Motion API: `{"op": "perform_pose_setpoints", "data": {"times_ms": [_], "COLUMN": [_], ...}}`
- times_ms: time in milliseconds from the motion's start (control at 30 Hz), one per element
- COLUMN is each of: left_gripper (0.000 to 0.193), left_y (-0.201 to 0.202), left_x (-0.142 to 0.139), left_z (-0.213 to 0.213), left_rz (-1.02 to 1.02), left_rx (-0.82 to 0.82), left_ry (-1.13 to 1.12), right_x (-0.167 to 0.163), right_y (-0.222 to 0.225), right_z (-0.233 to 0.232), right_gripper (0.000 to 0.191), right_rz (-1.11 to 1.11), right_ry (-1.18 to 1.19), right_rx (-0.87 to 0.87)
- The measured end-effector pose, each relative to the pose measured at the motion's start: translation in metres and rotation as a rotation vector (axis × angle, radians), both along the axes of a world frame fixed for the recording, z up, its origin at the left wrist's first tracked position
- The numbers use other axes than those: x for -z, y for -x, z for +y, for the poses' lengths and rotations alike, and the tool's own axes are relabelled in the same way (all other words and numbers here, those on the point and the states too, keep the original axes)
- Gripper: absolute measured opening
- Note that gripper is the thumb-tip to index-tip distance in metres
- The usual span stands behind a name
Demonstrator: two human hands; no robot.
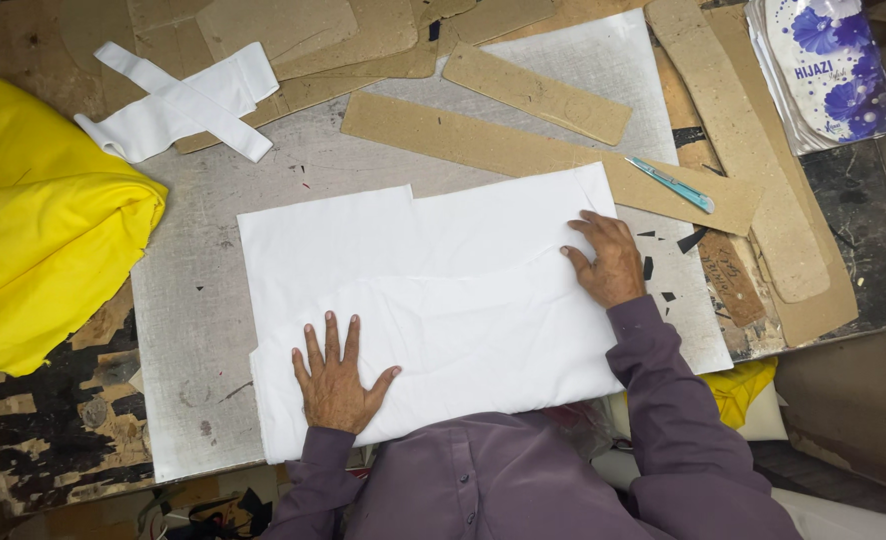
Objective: The person uses a cardboard template and a utility knife to cut a white fabric sheet on a workbench. They align the template, cut along its edges, remove the template, and then fold the fabric to cut additional sections.
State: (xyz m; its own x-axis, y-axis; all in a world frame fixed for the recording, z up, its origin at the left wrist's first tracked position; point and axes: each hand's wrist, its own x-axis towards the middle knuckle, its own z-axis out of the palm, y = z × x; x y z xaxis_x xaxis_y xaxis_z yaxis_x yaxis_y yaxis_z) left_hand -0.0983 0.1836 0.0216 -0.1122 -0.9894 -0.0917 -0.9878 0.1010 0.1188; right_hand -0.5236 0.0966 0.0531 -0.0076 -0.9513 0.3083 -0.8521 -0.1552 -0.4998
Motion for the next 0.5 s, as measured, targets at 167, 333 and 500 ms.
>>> {"op": "perform_pose_setpoints", "data": {"times_ms": [167, 333, 500], "left_gripper": [0.108, 0.107, 0.106], "left_y": [0.003, 0.007, 0.01], "left_x": [0.0, -0.001, -0.003], "left_z": [-0.002, -0.002, -0.003], "left_rz": [0.012, 0.032, 0.03], "left_rx": [-0.009, -0.004, -0.022], "left_ry": [0.02, 0.042, 0.022], "right_x": [0.031, 0.047, 0.027], "right_y": [0.001, 0.032, 0.09], "right_z": [-0.011, -0.021, -0.053], "right_gripper": [0.039, 0.042, 0.051], "right_rz": [0.114, -0.073, 0.043], "right_ry": [0.098, 0.187, 0.088], "right_rx": [0.087, 0.113, 0.063]}}
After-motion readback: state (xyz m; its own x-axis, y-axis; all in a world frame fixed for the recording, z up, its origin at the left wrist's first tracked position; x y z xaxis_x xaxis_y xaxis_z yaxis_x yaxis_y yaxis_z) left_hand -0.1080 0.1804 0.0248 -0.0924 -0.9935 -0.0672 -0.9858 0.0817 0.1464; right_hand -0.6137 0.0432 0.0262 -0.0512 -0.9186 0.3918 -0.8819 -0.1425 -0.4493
